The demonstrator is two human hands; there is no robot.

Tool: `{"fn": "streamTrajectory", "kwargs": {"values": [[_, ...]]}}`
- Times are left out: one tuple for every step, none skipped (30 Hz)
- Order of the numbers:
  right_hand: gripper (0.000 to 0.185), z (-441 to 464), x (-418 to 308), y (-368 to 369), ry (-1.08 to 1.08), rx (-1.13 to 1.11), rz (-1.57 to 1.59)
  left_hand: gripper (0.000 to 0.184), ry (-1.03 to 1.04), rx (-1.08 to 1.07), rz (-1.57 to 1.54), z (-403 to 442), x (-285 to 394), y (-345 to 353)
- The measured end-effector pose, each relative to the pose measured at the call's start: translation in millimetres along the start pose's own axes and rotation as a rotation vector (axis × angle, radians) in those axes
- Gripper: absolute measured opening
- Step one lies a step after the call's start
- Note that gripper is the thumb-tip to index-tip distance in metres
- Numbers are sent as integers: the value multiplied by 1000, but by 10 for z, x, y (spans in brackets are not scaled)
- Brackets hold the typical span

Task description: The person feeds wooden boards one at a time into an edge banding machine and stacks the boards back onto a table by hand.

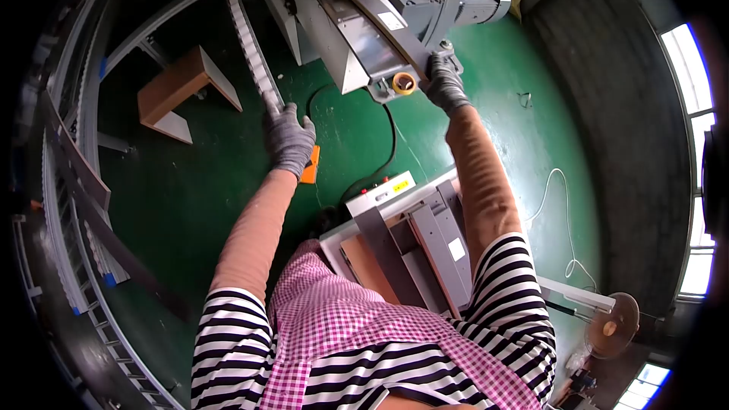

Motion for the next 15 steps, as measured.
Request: {"fn": "streamTrajectory", "kwargs": {"values": [[79,-144,103,-51,17,-22,83,36,-5,-20,-3,10,-17,50],[77,-354,255,-97,88,-38,215,36,23,38,-30,18,-30,57],[75,-579,687,77,114,72,387,36,58,89,-57,-5,-37,71],[75,-896,799,-11,186,-30,429,36,25,28,-63,8,-66,117],[75,-1266,885,-125,258,-121,472,36,-2,-26,-71,35,-82,145],[77,-1656,1061,-204,347,-126,499,37,18,-4,-75,34,-71,140],[79,-2051,1223,-295,432,-127,526,37,41,3,-82,34,-51,116],[83,-2439,1374,-380,509,-117,534,37,66,21,-77,38,-63,132],[87,-2824,1558,-421,554,-109,515,37,90,42,-71,49,-73,138],[90,-3208,1741,-464,601,-100,497,37,91,42,-62,54,-74,139],[91,-3588,1931,-463,620,-95,449,37,93,43,-55,56,-70,141],[92,-3928,2031,-486,663,-99,422,38,94,24,-67,71,-87,177],[93,-4247,2100,-502,706,-103,396,39,74,-10,-59,73,-85,180],[94,-4530,2143,-498,718,-95,372,40,98,1,-45,83,-93,205],[95,-4831,2270,-423,740,-87,345,40,93,-12,-36,97,-100,217]]}}
Point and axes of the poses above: each hand's wrist, its own z-axis towards the middle knuckle, its own y-axis out of the palm, x = y × z, the point moved 7 cm from there along z, towards the middle knuckle, and after that the axes turned 6 degrees about -y, right-handed, at the moved point
